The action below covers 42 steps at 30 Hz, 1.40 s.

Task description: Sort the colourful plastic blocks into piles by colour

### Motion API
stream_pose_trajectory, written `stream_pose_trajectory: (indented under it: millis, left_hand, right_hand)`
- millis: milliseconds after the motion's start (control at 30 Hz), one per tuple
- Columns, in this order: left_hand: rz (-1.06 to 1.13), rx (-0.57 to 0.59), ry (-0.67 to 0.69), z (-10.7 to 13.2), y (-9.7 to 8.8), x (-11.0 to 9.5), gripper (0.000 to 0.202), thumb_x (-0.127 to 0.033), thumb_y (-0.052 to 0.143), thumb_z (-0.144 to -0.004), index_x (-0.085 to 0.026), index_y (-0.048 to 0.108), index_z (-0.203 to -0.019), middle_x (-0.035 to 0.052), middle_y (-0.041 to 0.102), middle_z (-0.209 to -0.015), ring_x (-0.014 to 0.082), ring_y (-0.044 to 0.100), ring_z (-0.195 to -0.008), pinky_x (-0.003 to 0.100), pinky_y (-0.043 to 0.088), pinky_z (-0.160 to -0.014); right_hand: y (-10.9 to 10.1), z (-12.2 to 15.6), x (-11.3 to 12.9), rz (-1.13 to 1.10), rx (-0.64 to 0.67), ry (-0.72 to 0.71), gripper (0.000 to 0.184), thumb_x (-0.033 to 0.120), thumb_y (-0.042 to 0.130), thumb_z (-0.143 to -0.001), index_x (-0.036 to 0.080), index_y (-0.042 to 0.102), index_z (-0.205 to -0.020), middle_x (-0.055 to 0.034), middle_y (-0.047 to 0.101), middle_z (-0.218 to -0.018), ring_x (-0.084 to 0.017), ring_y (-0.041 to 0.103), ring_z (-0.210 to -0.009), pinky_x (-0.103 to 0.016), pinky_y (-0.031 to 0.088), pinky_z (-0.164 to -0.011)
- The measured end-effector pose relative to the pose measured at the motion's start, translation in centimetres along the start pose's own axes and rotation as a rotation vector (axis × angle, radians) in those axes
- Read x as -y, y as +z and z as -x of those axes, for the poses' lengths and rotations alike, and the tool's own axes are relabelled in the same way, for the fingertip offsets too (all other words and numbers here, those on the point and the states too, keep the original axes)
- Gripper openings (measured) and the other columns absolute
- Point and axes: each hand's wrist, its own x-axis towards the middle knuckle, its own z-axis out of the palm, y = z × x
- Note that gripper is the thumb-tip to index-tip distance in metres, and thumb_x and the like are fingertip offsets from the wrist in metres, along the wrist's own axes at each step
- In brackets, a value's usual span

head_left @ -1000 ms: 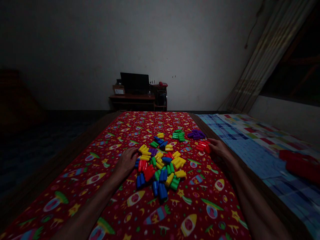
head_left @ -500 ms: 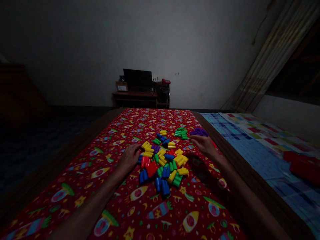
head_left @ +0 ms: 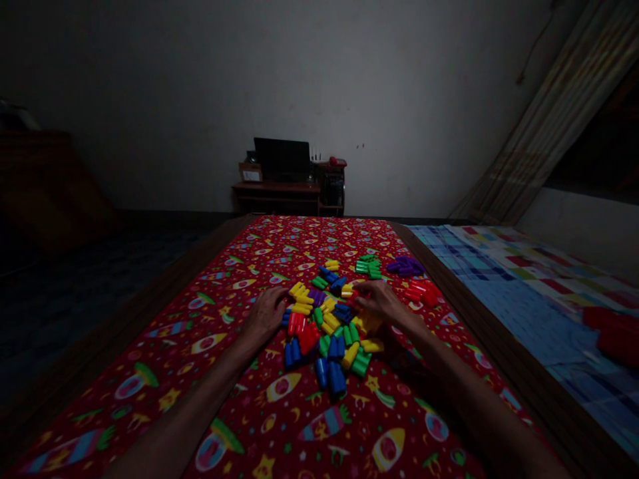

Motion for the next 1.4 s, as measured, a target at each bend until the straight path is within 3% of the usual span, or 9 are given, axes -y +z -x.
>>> stream_pose_trajectory:
  millis: [133,267,367,533,700,933,1100,1233,1400]
  left_hand:
    - [-0.007,-0.003,-0.021,-0.1,-0.1,-0.1,0.033,-0.028,0.04,-0.084,-0.019,0.064,-0.106,0.0101,0.067,-0.113,0.0263,0.059,-0.109,0.043,0.046,-0.099]
    - [-0.011,0.02,-0.009,-0.3,-0.3,-0.1,0.033,-0.028,0.042,-0.084,-0.019,0.064,-0.107,0.0094,0.067,-0.113,0.0262,0.059,-0.109,0.043,0.046,-0.099]
    - [-0.013,0.02,-0.012,-0.2,-0.3,-0.1,0.034,-0.03,0.041,-0.084,-0.019,0.064,-0.106,0.0102,0.067,-0.113,0.0266,0.059,-0.109,0.043,0.046,-0.098]
    - [-0.013,0.027,-0.008,0.0,-0.3,0.1,0.037,-0.033,0.039,-0.086,-0.017,0.062,-0.109,0.0127,0.065,-0.117,0.0267,0.058,-0.112,0.044,0.045,-0.101]
    - [-0.01,0.011,-0.019,0.0,0.0,0.0,0.035,-0.03,0.039,-0.085,-0.017,0.063,-0.107,0.0125,0.066,-0.116,0.0277,0.058,-0.111,0.046,0.045,-0.1]
    - [0.0,-0.008,-0.01,0.0,0.2,0.1,0.034,-0.029,0.039,-0.085,-0.017,0.063,-0.106,0.0119,0.066,-0.113,0.0264,0.059,-0.111,0.043,0.045,-0.1]
    - [-0.001,0.027,-0.026,-0.1,-0.1,-0.1,0.034,-0.028,0.039,-0.085,-0.018,0.063,-0.107,0.0114,0.066,-0.114,0.0265,0.059,-0.11,0.044,0.045,-0.099]
    - [-0.002,0.012,-0.026,-0.1,0.0,0.0,0.036,-0.029,0.039,-0.085,-0.017,0.063,-0.108,0.0123,0.066,-0.115,0.0267,0.058,-0.112,0.044,0.045,-0.1]
    - [-0.01,0.006,-0.015,-0.1,0.1,0.1,0.033,-0.029,0.04,-0.084,-0.018,0.063,-0.106,0.0114,0.067,-0.114,0.0266,0.059,-0.11,0.044,0.045,-0.099]
  right_hand:
    - [-4.1,0.9,-2.5,0.08,-0.075,0.07,0.028,0.024,0.055,-0.082,0.015,0.073,-0.101,-0.0069,0.074,-0.09,-0.018,0.064,-0.075,-0.023,0.042,-0.066]
    - [-7.2,2.2,-5.1,0.326,0.009,0.214,0.024,0.016,0.052,-0.08,0.018,0.074,-0.088,-0.0061,0.072,-0.08,-0.016,0.062,-0.069,-0.022,0.035,-0.058]
    - [-7.8,3.0,-6.3,0.444,0.105,0.333,0.02,0.015,0.055,-0.077,0.018,0.074,-0.083,-0.0071,0.071,-0.078,-0.016,0.062,-0.067,-0.023,0.031,-0.055]
    - [-6.9,3.5,-7.3,0.529,0.184,0.396,0.017,0.016,0.062,-0.075,0.016,0.073,-0.088,-0.0124,0.071,-0.088,-0.02,0.064,-0.078,-0.024,0.035,-0.058]
    - [-7.0,3.4,-7.3,0.539,0.083,0.365,0.017,0.016,0.061,-0.078,0.015,0.07,-0.092,-0.0123,0.071,-0.092,-0.02,0.063,-0.082,-0.025,0.036,-0.061]
    - [-4.1,2.2,-3.5,0.213,-0.033,0.003,0.02,0.012,0.051,-0.083,0.014,0.07,-0.089,-0.0081,0.07,-0.084,-0.016,0.06,-0.074,-0.024,0.039,-0.065]
    - [-0.1,1.8,-2.8,0.078,0.035,-0.148,0.031,0.017,0.056,-0.083,0.015,0.067,-0.112,-0.0123,0.069,-0.103,-0.02,0.062,-0.091,-0.028,0.044,-0.077]
    - [0.9,1.6,-3.5,-0.003,0.139,-0.107,0.034,0.017,0.057,-0.081,0.016,0.069,-0.112,-0.0087,0.07,-0.092,-0.018,0.062,-0.081,-0.026,0.044,-0.072]
    - [0.7,1.1,-5.3,0.049,-0.061,0.022,0.026,0.011,0.055,-0.078,0.013,0.071,-0.098,-0.0081,0.071,-0.087,-0.017,0.062,-0.077,-0.024,0.042,-0.067]
